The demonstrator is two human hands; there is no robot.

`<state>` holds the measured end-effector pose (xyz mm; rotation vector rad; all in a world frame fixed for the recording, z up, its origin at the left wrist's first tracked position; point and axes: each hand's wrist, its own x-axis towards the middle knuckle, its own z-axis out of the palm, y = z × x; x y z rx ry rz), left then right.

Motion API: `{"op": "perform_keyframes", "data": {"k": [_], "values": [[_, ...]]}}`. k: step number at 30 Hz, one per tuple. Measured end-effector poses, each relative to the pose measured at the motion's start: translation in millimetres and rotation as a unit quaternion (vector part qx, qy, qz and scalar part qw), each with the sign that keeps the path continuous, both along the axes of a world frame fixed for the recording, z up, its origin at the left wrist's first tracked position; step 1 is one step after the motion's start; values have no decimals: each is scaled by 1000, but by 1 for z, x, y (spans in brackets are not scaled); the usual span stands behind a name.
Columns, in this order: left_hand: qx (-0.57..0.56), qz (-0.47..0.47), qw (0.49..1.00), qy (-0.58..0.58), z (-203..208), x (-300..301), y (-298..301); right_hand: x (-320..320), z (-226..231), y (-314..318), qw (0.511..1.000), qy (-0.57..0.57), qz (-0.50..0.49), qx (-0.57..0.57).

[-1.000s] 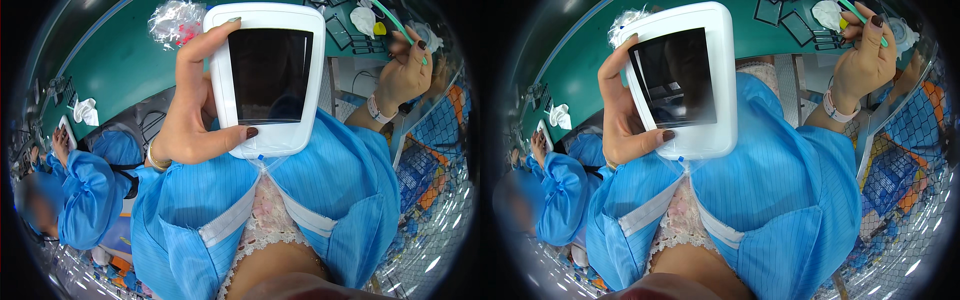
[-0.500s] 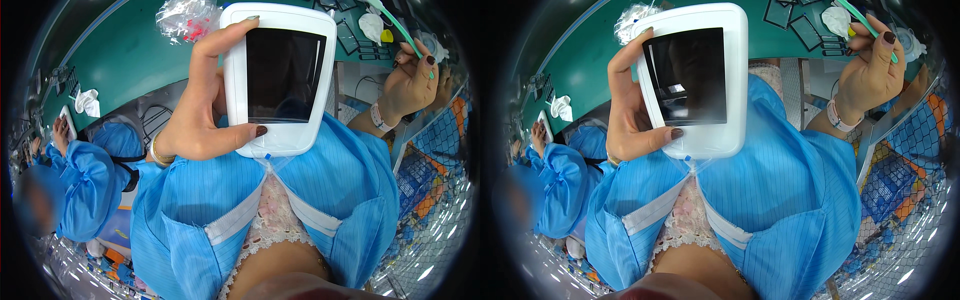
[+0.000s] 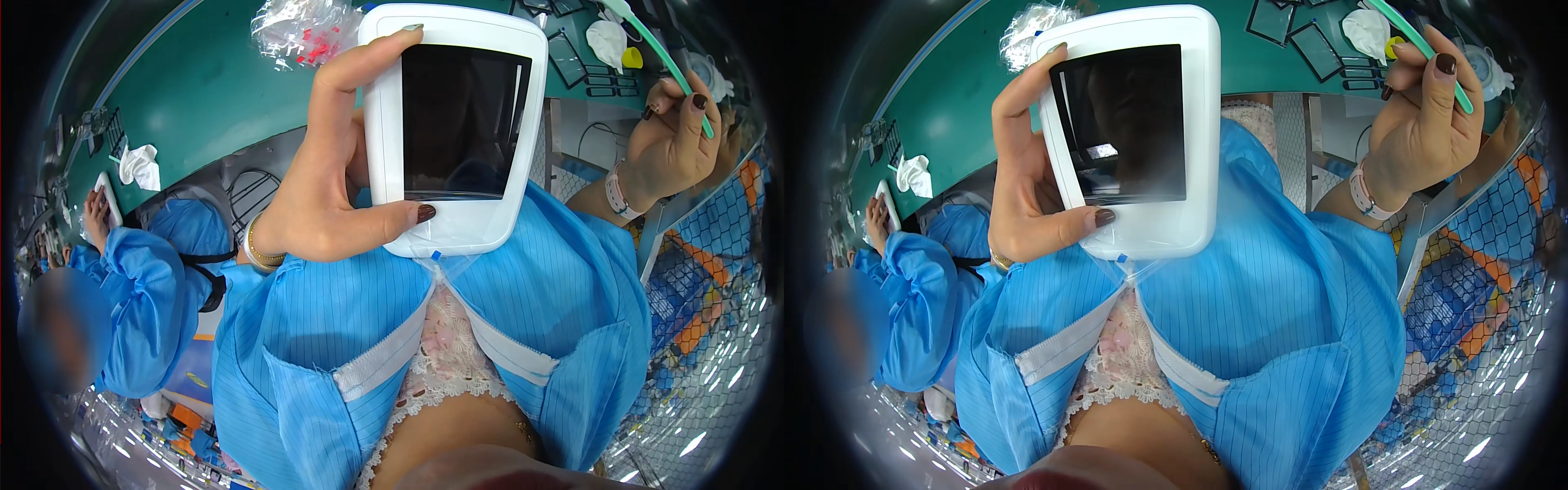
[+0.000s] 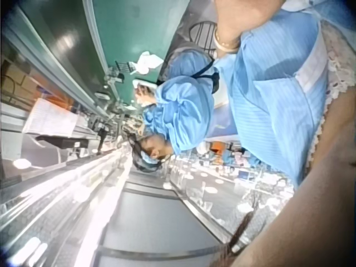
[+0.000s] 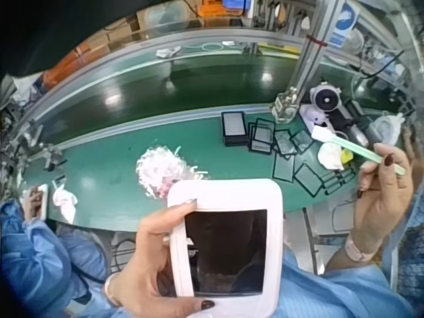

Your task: Assembling handheld electronic devices by applying screens and protective films on an industrial assembly line.

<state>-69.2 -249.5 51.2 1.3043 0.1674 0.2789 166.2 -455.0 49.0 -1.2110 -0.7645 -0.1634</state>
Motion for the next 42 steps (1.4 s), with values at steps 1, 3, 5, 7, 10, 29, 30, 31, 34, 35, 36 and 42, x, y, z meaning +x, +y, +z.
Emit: {"op": "perform_keyframes", "data": {"k": [1, 3, 5, 7, 10, 29, 30, 31, 34, 35, 36, 42], "values": [[-1, -1, 1000, -3, 2, 2, 0, 0, 5, -1, 1000, 8, 16, 6], [10, -23, 999, -25, 5, 6, 1, 1, 12, 0, 999, 13, 31, 10], [4, -19, 1000, -23, 3, 5, 1, 0, 11, 5, 998, 6, 67, 20], [0, -14, 1000, -19, 3, 4, 2, -6, 9, 11, 991, 24, 123, 36], [3, -12, 1000, -14, 5, 3, 3, -22, 8, 27, 976, 33, 209, 51], [20, -41, 997, -57, 2, 5, 4, -19, 5, 38, 941, -37, 332, 47], [12, -33, 998, -59, 3, 5, 4, -16, 6, 36, 945, -39, 319, 53], [10, -37, 997, -62, 4, 6, 4, -14, 8, 32, 949, -45, 305, 56], [-9, -63, 996, -56, 6, 8, 3, -8, 12, 19, 954, -32, 295, 46], [-13, -27, 999, -45, 6, 10, -2, -6, 12, 16, 954, -26, 297, 46], [-17, 10, 999, -34, 6, 11, -4, -4, 13, 13, 954, -27, 295, 45], [-11, 7, 997, -74, -5, 9, -1, -4, 3, 5, 961, 29, 268, 53]]}}
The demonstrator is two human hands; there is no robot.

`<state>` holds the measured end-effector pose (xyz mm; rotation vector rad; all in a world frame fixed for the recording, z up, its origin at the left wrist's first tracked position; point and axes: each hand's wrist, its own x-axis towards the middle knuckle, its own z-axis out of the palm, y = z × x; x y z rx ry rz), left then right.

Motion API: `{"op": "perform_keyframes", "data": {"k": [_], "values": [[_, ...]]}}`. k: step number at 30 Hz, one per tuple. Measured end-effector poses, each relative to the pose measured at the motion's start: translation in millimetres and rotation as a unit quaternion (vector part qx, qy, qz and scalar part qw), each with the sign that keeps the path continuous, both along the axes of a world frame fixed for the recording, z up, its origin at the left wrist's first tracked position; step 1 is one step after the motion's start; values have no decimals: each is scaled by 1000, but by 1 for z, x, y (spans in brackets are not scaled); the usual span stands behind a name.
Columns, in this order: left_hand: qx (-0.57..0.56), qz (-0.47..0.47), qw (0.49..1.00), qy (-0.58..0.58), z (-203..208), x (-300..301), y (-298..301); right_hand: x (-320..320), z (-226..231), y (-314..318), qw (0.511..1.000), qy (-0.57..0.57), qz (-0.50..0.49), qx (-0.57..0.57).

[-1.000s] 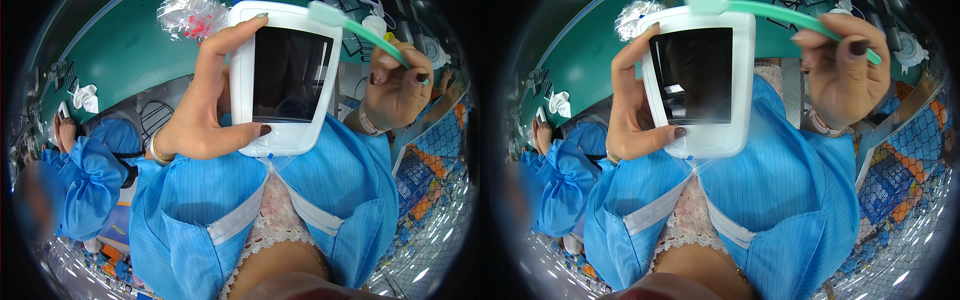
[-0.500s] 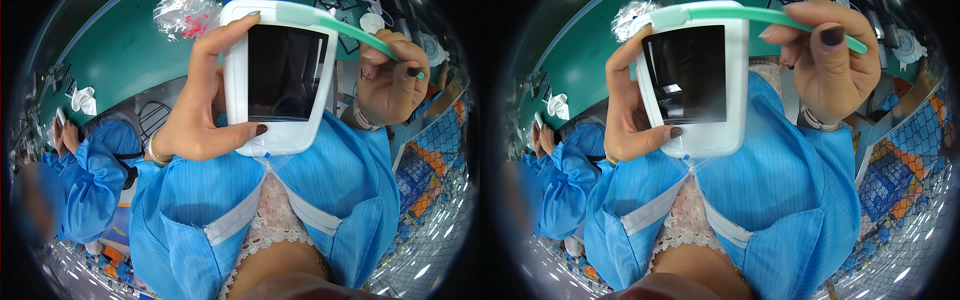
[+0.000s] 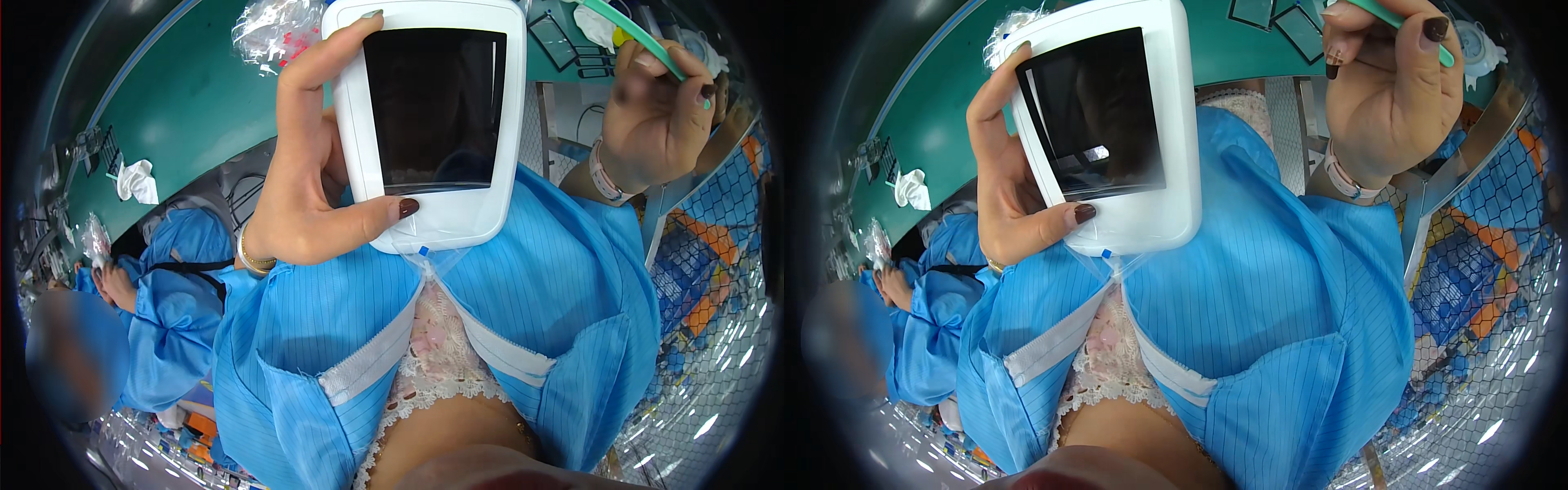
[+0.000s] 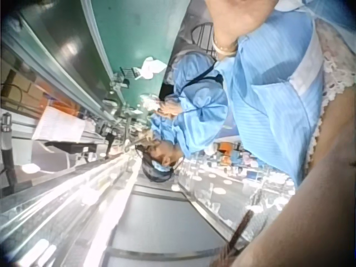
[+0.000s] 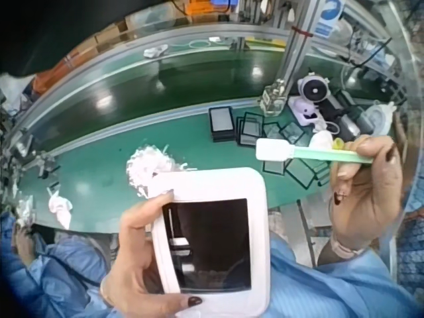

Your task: Assembling handheld electronic devices by applying screens and protective films on an industrial assembly line.

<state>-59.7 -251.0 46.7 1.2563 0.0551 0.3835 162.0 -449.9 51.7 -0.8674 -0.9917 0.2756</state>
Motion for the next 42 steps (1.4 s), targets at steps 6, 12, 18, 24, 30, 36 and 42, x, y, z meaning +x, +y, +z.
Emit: {"op": "perform_keyframes", "data": {"k": [6, 12, 18, 24, 30, 36, 42], "values": [[-131, -51, 982, -125, -7, 7, -6, -5, 0, 7, 999, 14, 25, -19], [-39, 0, 996, 75, 26, 4, -10, -11, -2, 13, 996, 24, 77, -36], [-67, 1, 997, -27, 15, 2, -9, -10, -2, 13, 996, 75, 55, 3], [-11, 26, 999, 30, 20, 1, -13, -16, 0, 15, 994, -4, 99, -37], [-110, -29, 988, -101, -3, -1, -4, -18, 2, 22, 993, -66, 88, -46], [-56, -2, 998, -39, 15, -3, -5, -12, 2, 16, 996, -32, 78, -19], [49, -17, 999, 3, 1, -10, 8, -10, 2, 12, 996, -20, 89, -21]]}}
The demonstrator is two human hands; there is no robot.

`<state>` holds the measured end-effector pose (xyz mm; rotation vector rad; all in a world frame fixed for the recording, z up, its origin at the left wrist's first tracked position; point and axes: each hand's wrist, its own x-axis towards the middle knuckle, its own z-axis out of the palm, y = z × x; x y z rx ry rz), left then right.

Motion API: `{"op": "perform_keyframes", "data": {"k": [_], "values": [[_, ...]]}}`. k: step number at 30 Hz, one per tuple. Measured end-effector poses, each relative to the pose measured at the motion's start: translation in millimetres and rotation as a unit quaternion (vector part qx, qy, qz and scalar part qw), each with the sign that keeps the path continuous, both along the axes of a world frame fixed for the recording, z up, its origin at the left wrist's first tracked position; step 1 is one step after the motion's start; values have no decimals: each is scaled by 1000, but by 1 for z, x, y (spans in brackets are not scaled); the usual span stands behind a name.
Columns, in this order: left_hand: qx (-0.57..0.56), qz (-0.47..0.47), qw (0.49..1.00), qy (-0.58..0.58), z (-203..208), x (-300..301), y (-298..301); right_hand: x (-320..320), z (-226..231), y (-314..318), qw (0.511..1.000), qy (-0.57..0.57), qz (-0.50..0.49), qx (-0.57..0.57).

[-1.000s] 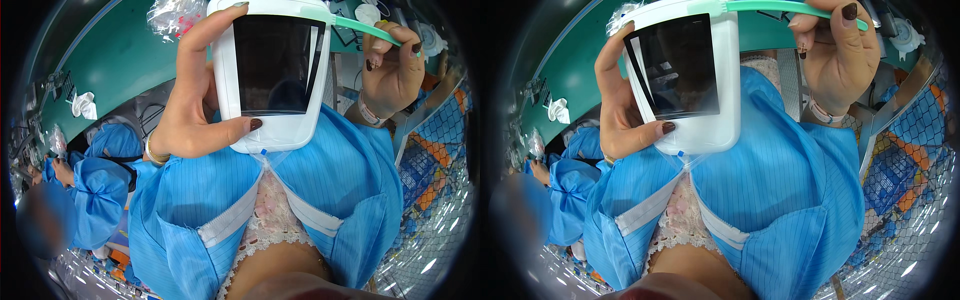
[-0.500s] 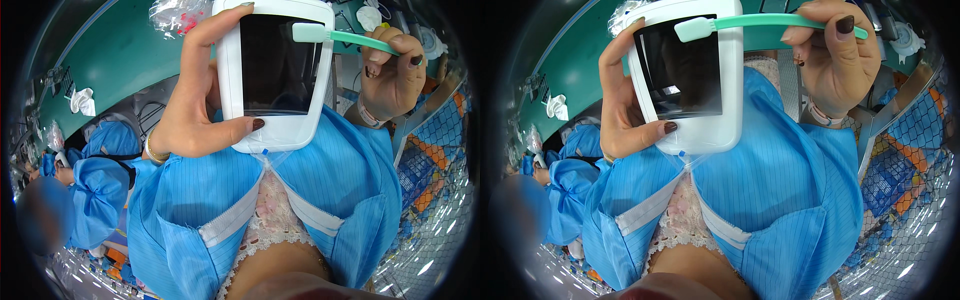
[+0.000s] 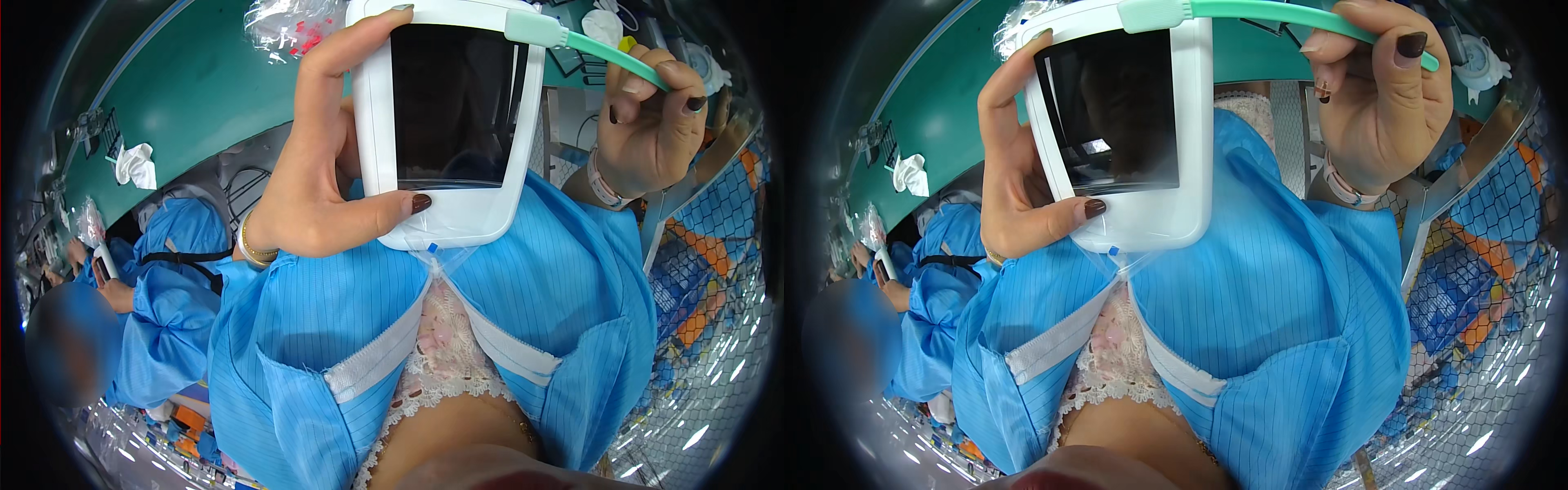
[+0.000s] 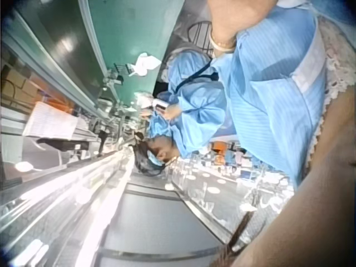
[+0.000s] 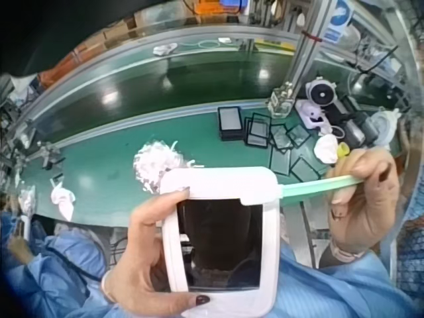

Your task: Assembling handheld electronic devices by applying screens and protective films on an industrial assembly line.

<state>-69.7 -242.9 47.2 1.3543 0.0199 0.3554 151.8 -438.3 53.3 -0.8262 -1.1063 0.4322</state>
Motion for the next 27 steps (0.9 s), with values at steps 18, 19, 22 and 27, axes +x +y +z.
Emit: {"op": "perform_keyframes", "data": {"k": [18, 19, 22, 27], "values": [[-151, 12, 988, -20, 17, 8, -18, -24, 9, 27, 934, 284, -134, -168], [-152, 12, 988, -21, 13, 9, -17, -22, 5, 27, 941, 281, -111, -152], [-194, -28, 975, -108, 0, 9, -11, -21, 5, 25, 946, 270, -89, -153], [-99, 49, 993, 44, 19, 11, -19, -21, 6, 26, 947, 268, -76, -162]]}}
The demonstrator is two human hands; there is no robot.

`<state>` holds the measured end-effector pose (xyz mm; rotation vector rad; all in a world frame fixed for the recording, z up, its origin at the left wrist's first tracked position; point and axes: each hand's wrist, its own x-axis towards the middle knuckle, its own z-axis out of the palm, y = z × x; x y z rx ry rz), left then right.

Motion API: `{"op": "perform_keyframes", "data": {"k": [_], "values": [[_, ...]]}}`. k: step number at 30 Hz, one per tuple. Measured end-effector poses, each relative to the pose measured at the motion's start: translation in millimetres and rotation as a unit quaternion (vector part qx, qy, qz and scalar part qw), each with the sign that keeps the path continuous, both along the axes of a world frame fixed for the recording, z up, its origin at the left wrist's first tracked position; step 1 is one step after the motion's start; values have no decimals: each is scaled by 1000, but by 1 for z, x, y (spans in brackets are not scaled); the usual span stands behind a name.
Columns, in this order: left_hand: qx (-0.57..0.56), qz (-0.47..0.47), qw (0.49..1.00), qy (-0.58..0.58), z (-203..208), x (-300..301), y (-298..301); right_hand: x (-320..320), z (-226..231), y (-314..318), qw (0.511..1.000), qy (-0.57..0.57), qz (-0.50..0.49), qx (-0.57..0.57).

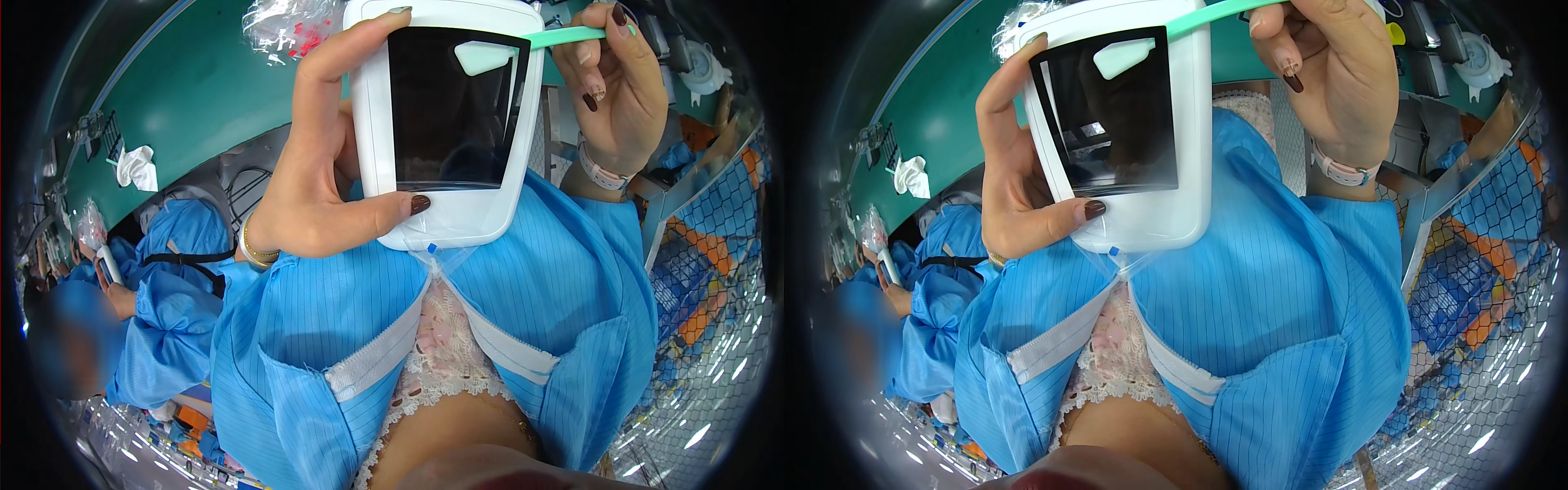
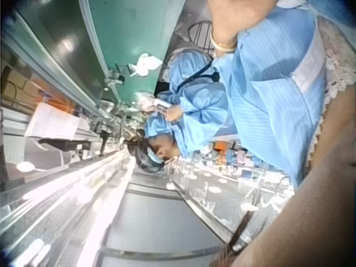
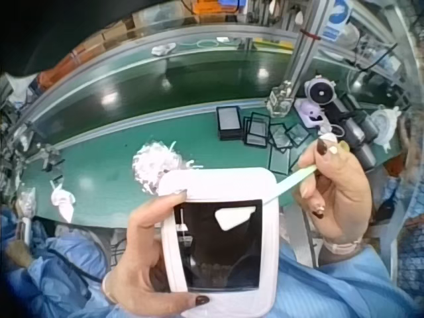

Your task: Assembling handheld electronic devices by applying screens and protective films on an industrial assembly line.

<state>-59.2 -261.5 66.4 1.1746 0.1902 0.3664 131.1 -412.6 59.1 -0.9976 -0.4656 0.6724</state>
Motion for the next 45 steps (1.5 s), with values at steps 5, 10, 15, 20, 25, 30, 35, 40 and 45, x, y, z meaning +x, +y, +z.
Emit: {"op": "perform_keyframes", "data": {"k": [5, 10, 15, 20, 25, 30, 35, 40, 45], "values": [[-28, -38, 994, -99, -6, -2, 4, 2, 2, 3, 999, 25, 25, 29], [-19, -38, 991, -124, -18, -1, 5, 2, 4, 1, 999, 32, 1, 16], [10, 13, 1000, 20, 4, -2, -2, 4, -1, -2, 999, 35, -21, 35], [77, 19, 993, 91, -4, -2, 6, 8, 0, -9, 998, -28, -62, -1], [11, -27, 996, -79, -10, -2, 3, 3, 5, -8, 998, -22, -47, -31], [-73, -55, 982, -168, -20, 3, 4, 6, -2, -11, 999, -24, -35, -8], [64, -6, 997, -37, -13, -4, 0, 4, 6, -8, 999, -32, -5, -41], [78, -17, 995, -52, -19, -5, 9, 8, -2, -8, 1000, -9, 6, 22], [42, 44, 998, -34, -16, -4, 2, 6, 4, -8, 999, 50, -5, 18]]}}
